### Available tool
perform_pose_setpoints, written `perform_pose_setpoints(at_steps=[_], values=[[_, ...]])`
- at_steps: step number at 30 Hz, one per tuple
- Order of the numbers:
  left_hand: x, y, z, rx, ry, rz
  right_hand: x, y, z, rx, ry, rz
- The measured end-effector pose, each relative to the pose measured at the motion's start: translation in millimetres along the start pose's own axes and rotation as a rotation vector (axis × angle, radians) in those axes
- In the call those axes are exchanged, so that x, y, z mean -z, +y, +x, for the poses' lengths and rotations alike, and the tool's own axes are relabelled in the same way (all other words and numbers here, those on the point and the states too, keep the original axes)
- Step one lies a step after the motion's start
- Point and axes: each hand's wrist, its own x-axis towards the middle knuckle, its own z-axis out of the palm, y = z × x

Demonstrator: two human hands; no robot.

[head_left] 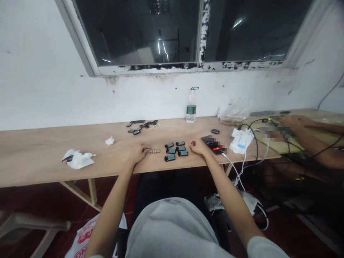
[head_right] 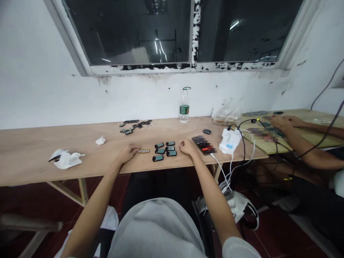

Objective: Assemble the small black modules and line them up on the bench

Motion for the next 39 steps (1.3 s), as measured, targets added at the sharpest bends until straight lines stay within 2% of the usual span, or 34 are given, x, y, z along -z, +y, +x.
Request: perform_pose_setpoints(at_steps=[13, 22, 30, 39], values=[[0.9, 4.8, -1.0, -0.033, 0.001, 0.017, -2.0, 0.6, 0.1, 0.003, 0.005, -0.024], [2.6, 8.3, -2.0, -0.007, -0.050, 0.049, -2.8, 0.5, 0.3, 0.004, 0.000, -0.051], [2.7, 9.9, -2.7, -0.032, -0.008, 0.016, -3.1, 0.8, -0.5, 0.022, 0.021, -0.046], [1.9, 6.7, -1.9, -0.032, -0.026, 0.038, -3.8, 1.0, 0.6, 0.018, 0.015, -0.050]])
